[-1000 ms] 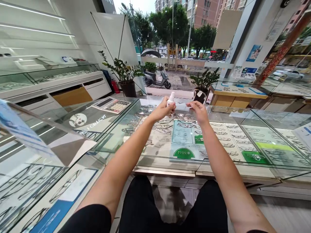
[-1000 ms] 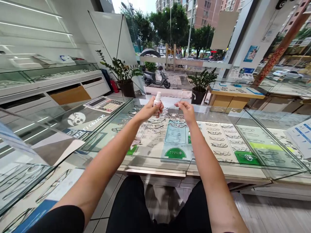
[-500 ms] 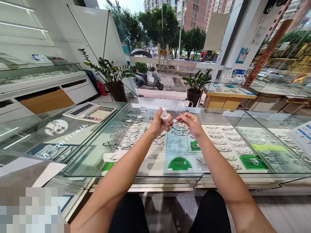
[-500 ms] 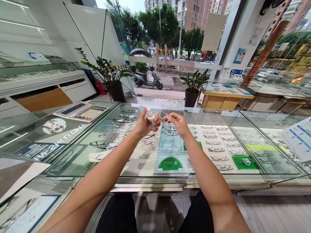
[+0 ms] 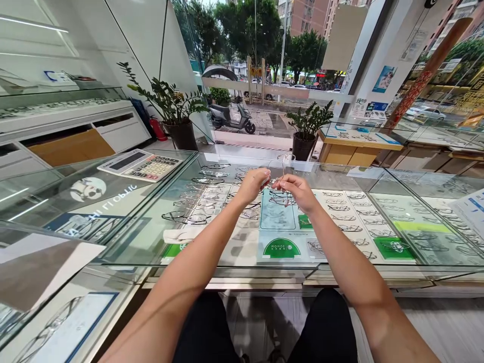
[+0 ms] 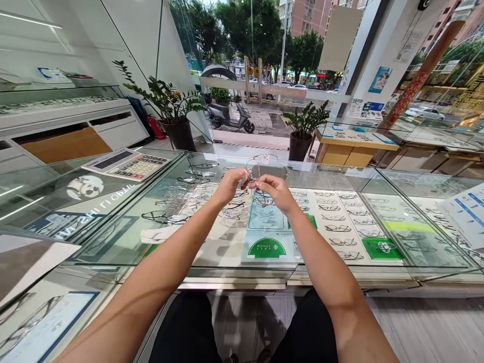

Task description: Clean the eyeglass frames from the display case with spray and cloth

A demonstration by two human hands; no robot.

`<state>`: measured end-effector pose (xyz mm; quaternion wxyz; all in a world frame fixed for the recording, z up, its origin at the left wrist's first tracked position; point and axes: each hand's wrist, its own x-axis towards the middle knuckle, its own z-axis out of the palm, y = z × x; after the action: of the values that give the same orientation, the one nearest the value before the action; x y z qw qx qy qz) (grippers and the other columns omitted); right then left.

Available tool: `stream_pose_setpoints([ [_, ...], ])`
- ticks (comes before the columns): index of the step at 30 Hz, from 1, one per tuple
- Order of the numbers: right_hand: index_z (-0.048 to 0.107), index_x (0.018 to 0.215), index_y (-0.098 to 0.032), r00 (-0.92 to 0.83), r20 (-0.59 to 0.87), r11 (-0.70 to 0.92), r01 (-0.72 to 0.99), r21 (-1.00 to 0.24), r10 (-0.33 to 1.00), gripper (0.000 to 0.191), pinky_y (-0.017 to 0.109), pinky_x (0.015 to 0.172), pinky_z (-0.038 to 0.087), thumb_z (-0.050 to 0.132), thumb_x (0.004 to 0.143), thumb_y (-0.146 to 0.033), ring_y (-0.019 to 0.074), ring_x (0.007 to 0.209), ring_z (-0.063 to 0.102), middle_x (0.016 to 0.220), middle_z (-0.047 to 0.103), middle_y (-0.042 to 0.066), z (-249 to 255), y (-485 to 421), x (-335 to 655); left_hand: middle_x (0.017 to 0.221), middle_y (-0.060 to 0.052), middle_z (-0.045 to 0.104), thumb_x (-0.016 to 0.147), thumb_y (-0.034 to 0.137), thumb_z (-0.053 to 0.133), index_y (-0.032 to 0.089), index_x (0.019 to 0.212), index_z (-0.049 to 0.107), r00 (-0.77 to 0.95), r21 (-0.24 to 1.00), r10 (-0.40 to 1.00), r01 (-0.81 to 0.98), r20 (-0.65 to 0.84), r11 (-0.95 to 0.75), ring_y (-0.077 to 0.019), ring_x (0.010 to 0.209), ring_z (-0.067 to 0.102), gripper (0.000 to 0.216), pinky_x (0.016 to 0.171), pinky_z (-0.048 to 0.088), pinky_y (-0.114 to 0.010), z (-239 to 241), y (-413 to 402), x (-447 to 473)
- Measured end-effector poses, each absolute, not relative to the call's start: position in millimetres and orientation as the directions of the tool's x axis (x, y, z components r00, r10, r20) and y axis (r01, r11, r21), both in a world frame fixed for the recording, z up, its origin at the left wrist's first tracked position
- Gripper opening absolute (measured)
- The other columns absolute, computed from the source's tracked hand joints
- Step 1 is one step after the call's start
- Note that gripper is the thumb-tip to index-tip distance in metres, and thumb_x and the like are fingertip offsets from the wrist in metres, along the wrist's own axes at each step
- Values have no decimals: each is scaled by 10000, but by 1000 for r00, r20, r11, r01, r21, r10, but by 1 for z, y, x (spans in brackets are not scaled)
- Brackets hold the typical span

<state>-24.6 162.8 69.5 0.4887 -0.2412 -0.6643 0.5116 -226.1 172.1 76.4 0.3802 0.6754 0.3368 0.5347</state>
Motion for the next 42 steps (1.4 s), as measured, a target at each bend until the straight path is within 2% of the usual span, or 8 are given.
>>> stream_pose_setpoints([
  [6,827,844,-254,-404,402,359,-181,-916,821,343,343,846,494,862,870,-594,214,912,665,975,838,47,69,164,-22,614,-27,512,916,771,549,213,667,544,197,871,863,75,465,-486,-168,595,456,611,593,371,-325,78,172,-226],
  [13,826,831,-245,-410,399,364,-164,-917,820,387,350,857,504,878,838,-629,219,910,676,927,826,48,73,161,-24,609,-21,498,925,666,532,215,639,511,178,859,862,123,474,-497,-164,607,442,534,623,334,-330,78,169,-224],
  [22,826,818,-252,-422,397,368,-151,-917,815,418,359,869,515,892,807,-664,221,899,682,900,826,43,75,160,-25,602,-9,474,925,659,508,221,628,479,101,839,856,167,507,-517,-166,618,425,530,645,321,-339,80,163,-221],
  [32,804,808,-254,-422,381,348,-156,-924,822,418,357,855,506,888,810,-664,218,890,659,921,826,41,73,158,-27,622,3,414,957,708,520,221,632,455,36,816,845,241,534,-526,-162,639,374,589,650,274,-335,77,159,-220],
  [38,799,817,-257,-429,366,315,-187,-930,826,410,355,870,508,886,810,-657,214,896,659,937,828,42,74,156,-27,612,8,406,923,867,528,223,629,425,9,805,845,299,535,-513,-156,633,373,715,637,268,-319,77,157,-220],
  [42,806,837,-259,-452,358,314,-173,-934,817,401,354,869,514,881,815,-652,215,908,664,935,821,40,74,155,-29,622,2,445,932,907,488,227,653,451,-41,776,810,317,585,-544,-163,632,396,736,632,280,-319,76,156,-220],
])
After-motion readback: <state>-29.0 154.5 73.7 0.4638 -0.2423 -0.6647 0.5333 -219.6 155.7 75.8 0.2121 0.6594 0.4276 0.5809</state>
